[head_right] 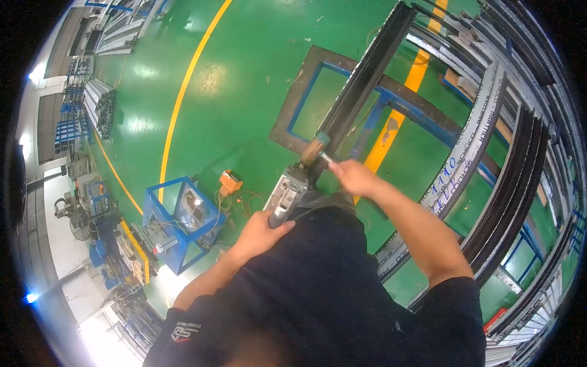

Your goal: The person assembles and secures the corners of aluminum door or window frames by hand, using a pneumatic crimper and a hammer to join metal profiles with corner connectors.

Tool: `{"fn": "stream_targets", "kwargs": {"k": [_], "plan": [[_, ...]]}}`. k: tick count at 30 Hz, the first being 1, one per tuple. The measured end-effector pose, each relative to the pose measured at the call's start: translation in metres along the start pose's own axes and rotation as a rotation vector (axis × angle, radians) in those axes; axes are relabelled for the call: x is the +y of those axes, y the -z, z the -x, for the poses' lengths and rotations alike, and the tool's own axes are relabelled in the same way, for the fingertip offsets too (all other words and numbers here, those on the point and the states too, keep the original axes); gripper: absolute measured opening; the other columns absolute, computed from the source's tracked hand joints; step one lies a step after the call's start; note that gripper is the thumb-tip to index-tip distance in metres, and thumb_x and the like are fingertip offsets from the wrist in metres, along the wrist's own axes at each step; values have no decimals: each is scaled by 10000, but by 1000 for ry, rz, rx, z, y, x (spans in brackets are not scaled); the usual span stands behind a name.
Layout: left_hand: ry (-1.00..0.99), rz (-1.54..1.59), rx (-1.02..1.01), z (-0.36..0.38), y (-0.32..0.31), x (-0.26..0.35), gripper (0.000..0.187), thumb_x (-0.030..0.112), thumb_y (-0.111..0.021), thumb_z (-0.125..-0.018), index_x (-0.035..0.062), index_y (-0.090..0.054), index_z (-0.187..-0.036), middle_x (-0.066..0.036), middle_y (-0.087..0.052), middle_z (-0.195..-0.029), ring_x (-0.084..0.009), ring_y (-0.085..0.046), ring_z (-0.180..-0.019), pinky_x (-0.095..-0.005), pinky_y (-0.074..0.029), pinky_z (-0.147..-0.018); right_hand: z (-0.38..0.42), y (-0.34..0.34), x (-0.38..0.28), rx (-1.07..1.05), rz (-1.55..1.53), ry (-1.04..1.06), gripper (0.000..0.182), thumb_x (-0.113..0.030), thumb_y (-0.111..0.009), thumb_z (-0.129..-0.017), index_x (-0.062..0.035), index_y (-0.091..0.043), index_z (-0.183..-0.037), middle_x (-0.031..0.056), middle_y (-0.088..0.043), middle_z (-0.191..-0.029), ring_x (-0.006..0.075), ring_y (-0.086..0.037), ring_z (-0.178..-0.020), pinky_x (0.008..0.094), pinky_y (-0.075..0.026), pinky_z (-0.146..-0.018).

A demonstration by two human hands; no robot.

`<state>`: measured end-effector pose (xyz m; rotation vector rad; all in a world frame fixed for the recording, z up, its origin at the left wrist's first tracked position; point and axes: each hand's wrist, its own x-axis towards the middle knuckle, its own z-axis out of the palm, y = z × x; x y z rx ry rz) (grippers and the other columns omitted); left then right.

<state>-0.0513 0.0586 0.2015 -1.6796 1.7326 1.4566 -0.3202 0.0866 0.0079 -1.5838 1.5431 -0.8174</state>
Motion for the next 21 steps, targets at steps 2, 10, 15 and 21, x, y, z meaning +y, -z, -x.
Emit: {"fn": "stream_targets", "kwargs": {"k": [2, 10, 15, 21], "plan": [[-46, 1, 34, 0, -3, -7, 469, 403, -750, -895, -24, -722, -1087, -249, -726, -891, -380, -720, -853, -447, -546, -797, -8, 32, -32, -410, -104, -540, 586, -506, -419, -1072, -5, -663, -890, 145, -663, -722, 324, -661, -658, 477, -520, -694], [-135, 44, 119, 2, -7, -9, 470, 410, -748, -900, -26, -720, -1071, -254, -717, -873, -398, -712, -844, -457, -544, -783, -2, 66, -50, -180, -556, -575, 468, -464, -488, -1064, -37, -591, -900, 82, -650, -768, 176, -627, -614, 344, -513, -587], [-98, 25, 96, 0, -7, -9, 465, 408, -750, -899, -28, -718, -1058, -253, -717, -872, -393, -712, -832, -454, -546, -778, -24, 82, 0, 120, -358, -609, 441, -430, -453, -1096, -51, -555, -895, -19, -479, -609, 117, -482, -478, 306, -359, -421], [-96, 14, 92, 0, -7, -8, 458, 404, -752, -897, -18, -728, -1074, -251, -714, -849, -385, -715, -819, -451, -548, -775, -14, 24, 22, 148, 171, -210, 407, -356, -419, -1083, -16, -614, -973, 198, -665, -972, 409, -640, -914, 514, -493, -819]]}}
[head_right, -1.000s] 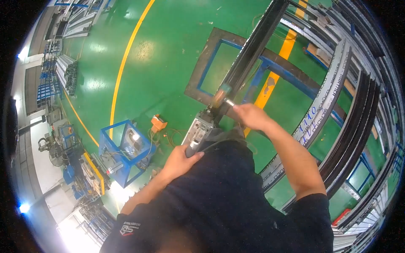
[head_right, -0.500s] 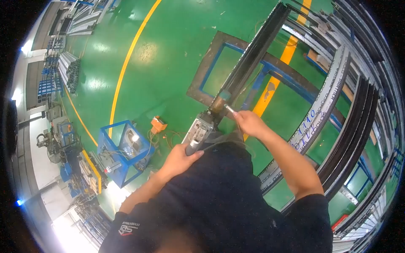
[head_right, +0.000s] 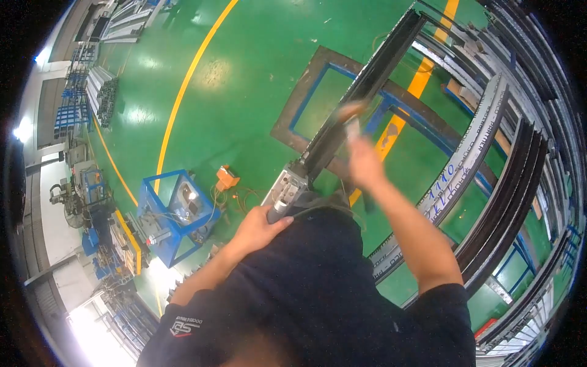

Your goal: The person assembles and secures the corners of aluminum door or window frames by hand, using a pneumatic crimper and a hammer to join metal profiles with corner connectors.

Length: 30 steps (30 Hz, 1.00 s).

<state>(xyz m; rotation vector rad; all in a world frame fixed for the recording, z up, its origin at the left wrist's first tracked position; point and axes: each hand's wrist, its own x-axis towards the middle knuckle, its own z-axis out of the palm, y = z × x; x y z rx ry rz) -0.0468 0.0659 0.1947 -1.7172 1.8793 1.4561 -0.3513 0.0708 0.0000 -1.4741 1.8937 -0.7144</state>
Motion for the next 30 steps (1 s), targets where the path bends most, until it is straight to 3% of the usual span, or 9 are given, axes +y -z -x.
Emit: {"fn": "stream_targets", "kwargs": {"k": [2, 8, 10, 11, 12, 14, 17, 23, 30], "plan": [[6, 1, -6, 2, 1, -5, 457, 403, -754, -895, -20, -730, -1065, -252, -714, -842, -385, -716, -816, -450, -548, -773, 24, 9, -53, -465, -36, -71, 425, -410, -454, -1074, -49, -643, -954, 176, -695, -902, 366, -681, -869, 478, -535, -785], [51, 25, -1, 7, 3, -5, 465, 411, -759, -891, -28, -733, -1041, -255, -712, -831, -387, -716, -809, -452, -546, -771, -34, 30, -14, 209, -832, -583, 486, -477, -402, -1097, -113, -539, -806, 16, -509, -597, 146, -484, -460, 330, -390, -431], [52, 24, -8, 4, 3, -1, 470, 412, -759, -890, -31, -732, -1045, -257, -712, -835, -387, -716, -810, -453, -546, -772, -19, -9, 9, 156, -215, -343, 393, -316, -384, -1101, -22, -613, -977, 179, -635, -779, 398, -636, -740, 501, -520, -702], [47, 13, 0, 3, 3, 0, 472, 413, -760, -889, -32, -732, -1047, -259, -714, -843, -387, -717, -813, -453, -546, -774, 14, -23, 6, 162, 60, 189, 401, -326, -397, -1092, -13, -622, -978, 234, -659, -907, 458, -622, -858, 544, -504, -801], [44, 1, 5, 3, 4, 0, 475, 413, -761, -888, -33, -733, -1048, -261, -716, -851, -388, -718, -815, -453, -546, -776, 27, 15, -48, -463, -56, 61, 434, -376, -415, -1084, -10, -628, -988, 246, -663, -935, 448, -631, -921, 538, -497, -850], [44, -8, 1, 8, 5, -9, 478, 415, -762, -887, -34, -733, -1048, -262, -716, -856, -390, -718, -817, -453, -546, -778, 18, 31, -57, -544, -65, -191, 468, -416, -419, -1079, -14, -640, -984, 257, -669, -957, 441, -638, -968, 521, -499, -863], [39, -12, 5, 3, 8, -1, 478, 417, -763, -885, -37, -731, -1033, -263, -715, -860, -396, -716, -824, -456, -546, -780, 9, 32, -30, -369, -189, -306, 496, -439, -420, -1079, -5, -634, -969, 262, -664, -936, 465, -628, -952, 529, -493, -849], [-48, -51, 20, -19, 8, 25, 473, 413, -755, -890, -47, -711, -988, -270, -708, -862, -414, -710, -843, -466, -544, -779, -31, 67, 4, -219, -494, -409, 446, -508, -451, -1079, -144, -528, -834, -45, -467, -601, 89, -400, -438, 259, -326, -400], [-80, 12, -12, -23, 4, 38, 451, 377, -744, -910, -53, -695, -1035, -267, -705, -865, -409, -705, -838, -455, -540, -783, -31, -5, 63, 175, -243, -229, 506, -458, -400, -1099, -71, -555, -811, 78, -555, -644, 210, -558, -542, 366, -449, -504]]}}
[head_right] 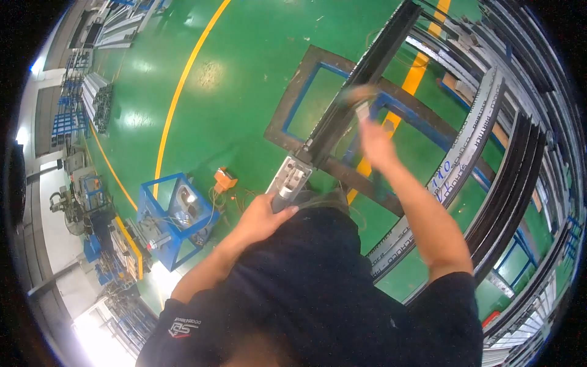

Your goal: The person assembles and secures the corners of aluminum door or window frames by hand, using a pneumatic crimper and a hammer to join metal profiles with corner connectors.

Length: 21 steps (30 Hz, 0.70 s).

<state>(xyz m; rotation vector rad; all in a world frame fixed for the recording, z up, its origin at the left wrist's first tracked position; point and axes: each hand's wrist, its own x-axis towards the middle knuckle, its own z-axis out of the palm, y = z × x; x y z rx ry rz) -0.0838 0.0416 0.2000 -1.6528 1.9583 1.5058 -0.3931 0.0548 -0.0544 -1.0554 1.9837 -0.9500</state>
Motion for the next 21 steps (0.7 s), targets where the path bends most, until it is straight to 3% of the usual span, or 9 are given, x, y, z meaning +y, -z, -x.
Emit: {"fn": "stream_targets", "kwargs": {"k": [2, 4, 6, 9, 10, 13, 17, 20, 21], "plan": [[0, 13, -13, 3, 0, -5, 440, 366, -746, -912, -52, -697, -1041, -268, -705, -868, -402, -706, -836, -450, -539, -786, 38, 36, -94, -715, 363, -10, 519, -461, -435, -1075, -11, -692, -1102, 256, -710, -1065, 471, -645, -1072, 525, -494, -947], [-6, -4, -42, 5, -1, -14, 433, 354, -753, -909, -49, -700, -1061, -263, -711, -876, -382, -709, -829, -440, -539, -787, 24, 48, -76, -615, 241, 85, 520, -464, -430, -1074, -18, -677, -973, 246, -694, -888, 463, -652, -878, 532, -510, -805], [-9, 3, -20, -1, 1, -12, 433, 355, -756, -906, -47, -703, -1060, -262, -714, -880, -378, -711, -827, -439, -540, -786, 11, 42, -72, -352, -127, -474, 525, -470, -431, -1073, -18, -652, -924, 233, -664, -798, 459, -633, -799, 534, -501, -756], [8, 27, -18, 6, -4, -19, 443, 361, -758, -904, -49, -706, -1063, -263, -718, -890, -369, -714, -827, -438, -541, -785, 14, 17, -59, -88, -114, -334, 513, -456, -428, -1076, -20, -645, -915, 241, -649, -789, 461, -628, -801, 534, -504, -789], [-3, 46, -7, 6, -4, -20, 453, 366, -758, -903, -53, -705, -1067, -265, -720, -895, -365, -716, -828, -438, -541, -784, 38, 5, -58, -93, 124, 90, 516, -443, -407, -1083, -14, -654, -934, 264, -667, -866, 461, -639, -870, 531, -504, -842], [92, -22, -87, 13, 4, -9, 461, 372, -757, -902, -55, -705, -1069, -263, -718, -885, -366, -716, -826, -439, -541, -787, 41, 25, -95, -615, 195, 102, 525, -440, -395, -1085, -7, -671, -977, 269, -689, -1004, 460, -638, -996, 520, -503, -892], [41, -4, -20, 17, -2, -22, 454, 373, -757, -901, -54, -710, -1048, -256, -714, -859, -359, -714, -810, -437, -543, -782, 17, 16, -80, -264, -127, -442, 511, -423, -394, -1086, 0, -674, -1024, 263, -686, -1034, 438, -647, -992, 529, -504, -890], [61, 40, -24, 14, -2, -20, 447, 374, -757, -902, -52, -715, -1028, -248, -712, -839, -356, -712, -798, -436, -544, -773, 50, -2, -61, -234, 281, 457, 410, -382, -451, -1073, -30, -625, -956, 204, -658, -863, 424, -631, -869, 497, -515, -746], [64, 22, -25, 16, -4, -25, 448, 374, -756, -903, -57, -713, -1020, -247, -712, -838, -354, -712, -795, -438, -542, -771, 54, 3, -72, -397, 274, 341, 426, -388, -444, -1075, -27, -625, -939, 205, -658, -858, 417, -633, -862, 492, -515, -743]]}}
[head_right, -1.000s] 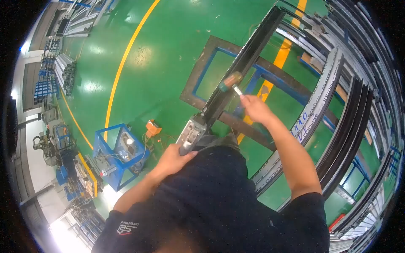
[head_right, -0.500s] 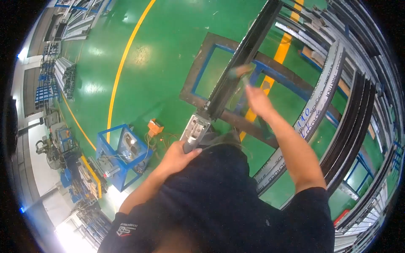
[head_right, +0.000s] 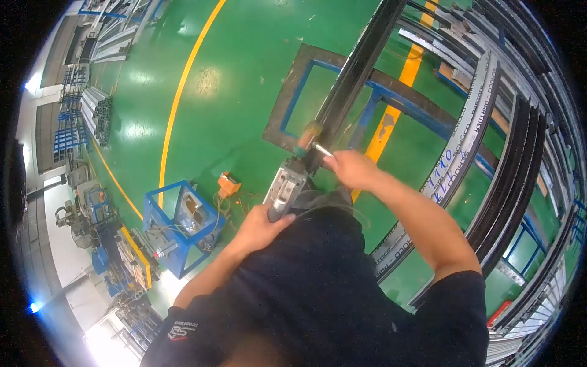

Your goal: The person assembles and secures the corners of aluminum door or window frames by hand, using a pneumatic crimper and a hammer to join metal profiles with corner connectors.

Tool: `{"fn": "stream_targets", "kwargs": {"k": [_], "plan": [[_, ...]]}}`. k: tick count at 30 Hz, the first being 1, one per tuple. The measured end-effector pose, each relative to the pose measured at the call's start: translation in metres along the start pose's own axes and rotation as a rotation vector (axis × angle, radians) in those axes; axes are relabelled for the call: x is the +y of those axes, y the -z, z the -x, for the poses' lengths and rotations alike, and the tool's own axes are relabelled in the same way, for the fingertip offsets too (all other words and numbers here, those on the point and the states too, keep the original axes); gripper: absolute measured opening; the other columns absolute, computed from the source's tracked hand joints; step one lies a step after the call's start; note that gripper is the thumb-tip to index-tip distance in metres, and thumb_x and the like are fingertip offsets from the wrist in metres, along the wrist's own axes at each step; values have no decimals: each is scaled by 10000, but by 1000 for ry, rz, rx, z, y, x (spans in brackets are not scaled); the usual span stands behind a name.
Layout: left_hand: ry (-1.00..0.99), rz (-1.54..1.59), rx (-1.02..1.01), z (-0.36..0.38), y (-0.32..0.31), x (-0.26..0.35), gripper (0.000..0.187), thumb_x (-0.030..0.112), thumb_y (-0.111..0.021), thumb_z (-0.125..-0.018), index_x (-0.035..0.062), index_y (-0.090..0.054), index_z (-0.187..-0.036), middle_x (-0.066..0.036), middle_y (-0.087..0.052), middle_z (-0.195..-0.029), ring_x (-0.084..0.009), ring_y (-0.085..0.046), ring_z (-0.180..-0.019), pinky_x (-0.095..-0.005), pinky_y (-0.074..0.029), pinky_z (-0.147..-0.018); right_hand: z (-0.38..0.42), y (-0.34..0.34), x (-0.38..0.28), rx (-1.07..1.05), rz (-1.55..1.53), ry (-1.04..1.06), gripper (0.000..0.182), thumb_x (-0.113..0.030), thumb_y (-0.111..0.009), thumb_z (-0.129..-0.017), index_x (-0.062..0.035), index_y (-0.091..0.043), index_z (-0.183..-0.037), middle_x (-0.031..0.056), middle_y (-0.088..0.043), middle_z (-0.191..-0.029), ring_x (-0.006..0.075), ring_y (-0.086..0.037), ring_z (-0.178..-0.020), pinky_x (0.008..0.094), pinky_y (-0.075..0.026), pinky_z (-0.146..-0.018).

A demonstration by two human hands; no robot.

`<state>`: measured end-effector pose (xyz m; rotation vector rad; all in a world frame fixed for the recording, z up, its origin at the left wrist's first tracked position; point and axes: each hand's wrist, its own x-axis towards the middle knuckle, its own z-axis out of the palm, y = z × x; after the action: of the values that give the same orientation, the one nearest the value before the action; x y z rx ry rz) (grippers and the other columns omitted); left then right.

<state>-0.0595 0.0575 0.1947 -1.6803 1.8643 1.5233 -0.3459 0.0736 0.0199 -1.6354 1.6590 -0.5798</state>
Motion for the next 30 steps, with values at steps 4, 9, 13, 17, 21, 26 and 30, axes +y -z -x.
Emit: {"fn": "stream_targets", "kwargs": {"k": [4, 9, 13, 17, 21, 26, 30], "plan": [[-18, -2, 22, 4, 1, -2, 443, 372, -754, -906, -59, -711, -1002, -244, -713, -835, -349, -708, -781, -443, -539, -769, -31, 25, -2, 156, -397, -444, 468, -427, -437, -1075, -35, -616, -893, 228, -657, -849, 422, -633, -823, 524, -503, -718], [-17, 25, 16, 7, -1, -3, 445, 375, -756, -904, -56, -707, -1005, -239, -711, -831, -339, -705, -779, -440, -537, -771, 8, 20, -44, -277, -21, -201, 476, -420, -440, -1068, -11, -662, -967, 273, -678, -956, 456, -644, -920, 544, -501, -826], [-24, -12, 9, 11, 2, -6, 450, 379, -755, -905, -51, -704, -1029, -237, -717, -846, -340, -709, -800, -434, -537, -779, -16, 26, -9, 41, -244, -242, 459, -418, -450, -1079, -33, -628, -905, 184, -648, -785, 392, -625, -763, 497, -484, -699], [-35, 29, 23, 11, -2, -13, 449, 382, -752, -907, -44, -712, -1043, -243, -720, -864, -344, -713, -813, -432, -539, -787, 13, 8, -33, 5, -42, -48, 448, -412, -438, -1076, -47, -643, -915, 204, -667, -850, 402, -655, -851, 528, -509, -789], [-7, -22, -3, 14, 2, -11, 471, 386, -754, -905, -47, -716, -1085, -255, -725, -885, -348, -723, -841, -433, -543, -801, -7, 23, -22, 21, -242, -310, 447, -402, -433, -1075, -25, -671, -1044, 253, -684, -985, 422, -658, -975, 517, -509, -867], [-7, -7, 0, 15, 0, -18, 477, 389, -755, -903, -46, -717, -1096, -256, -728, -892, -355, -728, -855, -436, -547, -808, 19, 8, -44, -124, -40, -112, 449, -434, -456, -1065, -44, -666, -992, 250, -690, -958, 424, -667, -928, 521, -516, -825], [-13, -19, 17, 17, -1, -23, 479, 390, -757, -901, -54, -714, -1075, -251, -732, -895, -356, -730, -847, -434, -549, -806, 7, 16, -37, 39, -316, -268, 503, -452, -444, -1071, -9, -659, -969, 262, -678, -953, 441, -650, -942, 524, -508, -846]]}}
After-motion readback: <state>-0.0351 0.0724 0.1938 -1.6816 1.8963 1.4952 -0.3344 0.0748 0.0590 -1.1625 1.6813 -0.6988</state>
